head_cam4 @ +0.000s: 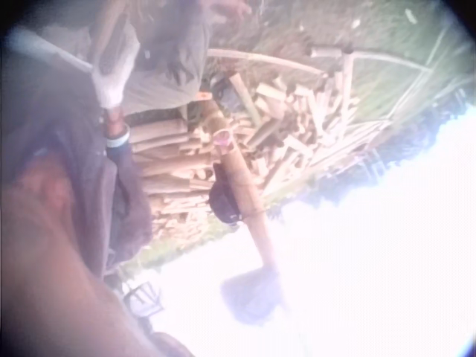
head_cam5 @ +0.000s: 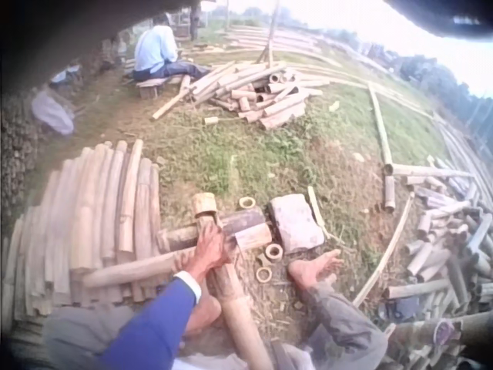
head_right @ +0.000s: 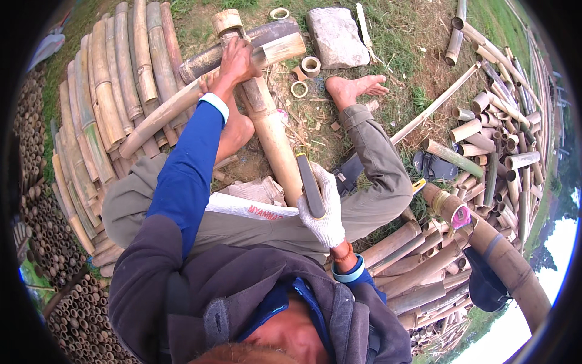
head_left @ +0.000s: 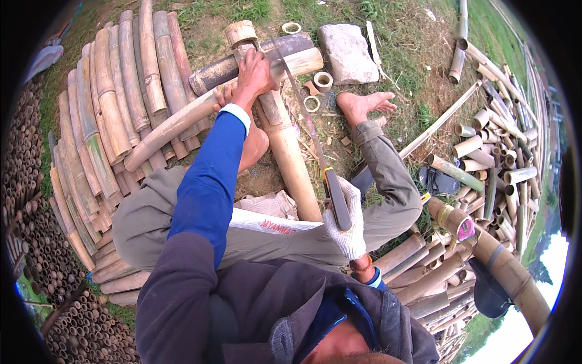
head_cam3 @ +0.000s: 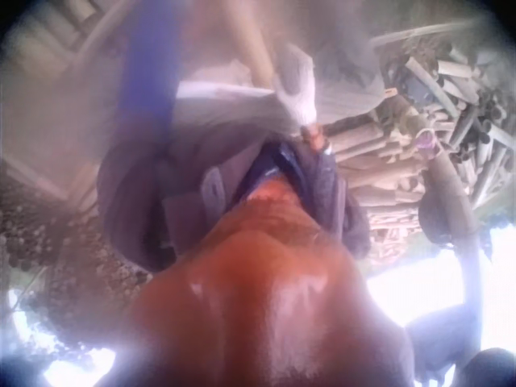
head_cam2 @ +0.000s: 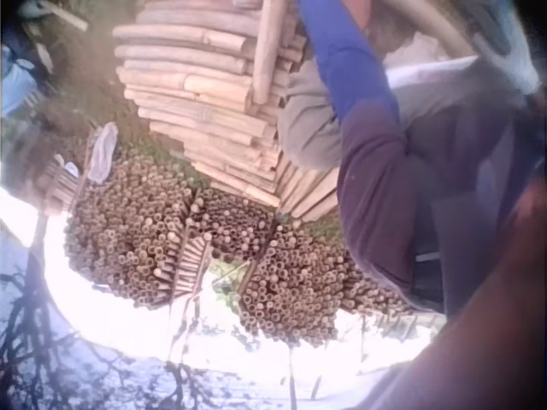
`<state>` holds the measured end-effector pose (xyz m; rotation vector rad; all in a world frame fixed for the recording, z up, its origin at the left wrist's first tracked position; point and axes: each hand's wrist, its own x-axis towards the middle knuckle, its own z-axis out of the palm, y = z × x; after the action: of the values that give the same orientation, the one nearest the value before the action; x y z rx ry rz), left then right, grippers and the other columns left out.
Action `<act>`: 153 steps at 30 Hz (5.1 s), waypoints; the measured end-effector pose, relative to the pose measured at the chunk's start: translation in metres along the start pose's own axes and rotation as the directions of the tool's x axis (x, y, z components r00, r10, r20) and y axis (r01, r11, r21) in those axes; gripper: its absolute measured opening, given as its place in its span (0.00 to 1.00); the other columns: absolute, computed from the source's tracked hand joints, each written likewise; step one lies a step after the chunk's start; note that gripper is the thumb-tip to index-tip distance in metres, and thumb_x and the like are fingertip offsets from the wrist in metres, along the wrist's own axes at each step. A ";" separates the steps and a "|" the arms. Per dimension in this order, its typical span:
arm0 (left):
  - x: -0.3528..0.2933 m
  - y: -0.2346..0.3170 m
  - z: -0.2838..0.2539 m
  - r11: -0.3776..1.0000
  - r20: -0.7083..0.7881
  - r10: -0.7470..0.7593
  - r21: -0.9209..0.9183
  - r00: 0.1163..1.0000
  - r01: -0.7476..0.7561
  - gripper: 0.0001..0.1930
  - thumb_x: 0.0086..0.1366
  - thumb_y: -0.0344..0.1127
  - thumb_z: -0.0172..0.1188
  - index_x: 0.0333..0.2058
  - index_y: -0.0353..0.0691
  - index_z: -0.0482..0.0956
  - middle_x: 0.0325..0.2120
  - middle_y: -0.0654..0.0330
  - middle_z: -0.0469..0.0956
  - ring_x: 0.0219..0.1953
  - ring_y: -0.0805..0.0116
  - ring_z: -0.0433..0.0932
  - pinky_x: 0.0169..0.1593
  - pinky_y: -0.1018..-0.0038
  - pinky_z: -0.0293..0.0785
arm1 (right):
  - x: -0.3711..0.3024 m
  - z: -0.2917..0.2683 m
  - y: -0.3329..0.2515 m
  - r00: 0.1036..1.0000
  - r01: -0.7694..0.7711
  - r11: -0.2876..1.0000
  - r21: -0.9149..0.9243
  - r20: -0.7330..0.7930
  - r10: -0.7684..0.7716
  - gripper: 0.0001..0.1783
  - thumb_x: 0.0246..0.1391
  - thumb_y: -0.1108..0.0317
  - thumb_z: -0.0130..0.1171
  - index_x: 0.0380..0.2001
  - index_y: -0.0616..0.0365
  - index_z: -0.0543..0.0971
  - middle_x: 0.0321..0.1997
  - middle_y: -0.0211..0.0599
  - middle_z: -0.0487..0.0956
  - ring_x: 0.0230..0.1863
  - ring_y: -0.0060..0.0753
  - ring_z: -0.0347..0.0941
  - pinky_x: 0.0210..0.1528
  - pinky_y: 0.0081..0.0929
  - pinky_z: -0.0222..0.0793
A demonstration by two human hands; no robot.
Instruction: The person sits on the ground and uses a hand saw to cut bamboo poles into shorter sections. They repeatedly position each pole on a makeshift support, saw through it, and place the cut pieces into a nearby stack.
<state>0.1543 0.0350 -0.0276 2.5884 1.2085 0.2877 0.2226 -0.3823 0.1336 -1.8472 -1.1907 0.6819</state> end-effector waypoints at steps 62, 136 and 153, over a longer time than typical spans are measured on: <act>0.003 0.004 0.001 0.999 0.064 -0.019 -0.032 0.998 0.021 0.34 0.44 0.47 0.84 0.52 0.41 0.89 0.66 0.49 0.74 0.79 0.43 0.57 0.77 0.45 0.60 | 0.162 0.058 0.036 0.986 0.164 0.977 0.137 -0.043 -0.159 0.33 0.58 0.76 0.64 0.67 0.62 0.71 0.61 0.52 0.78 0.62 0.49 0.77 0.68 0.39 0.71; 0.002 -0.004 -0.007 0.999 0.146 -0.054 -0.001 0.988 0.055 0.39 0.42 0.49 0.83 0.56 0.43 0.88 0.67 0.50 0.72 0.79 0.42 0.55 0.75 0.38 0.63 | -0.009 -0.009 0.019 0.998 -0.040 0.999 0.013 0.055 0.040 0.39 0.54 0.80 0.58 0.71 0.63 0.67 0.67 0.50 0.74 0.63 0.45 0.76 0.69 0.37 0.71; 0.009 -0.002 -0.003 1.000 0.187 -0.012 -0.011 0.982 0.014 0.40 0.43 0.50 0.83 0.56 0.38 0.87 0.70 0.44 0.69 0.80 0.38 0.53 0.76 0.45 0.65 | -0.020 -0.015 0.024 0.992 -0.101 0.993 0.055 0.075 0.097 0.40 0.52 0.77 0.62 0.71 0.65 0.69 0.68 0.51 0.76 0.72 0.48 0.72 0.77 0.43 0.62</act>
<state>0.1577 0.0436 -0.0251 2.5302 1.1524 0.0470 0.2380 -0.4110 0.1210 -1.8551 -1.1188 0.8371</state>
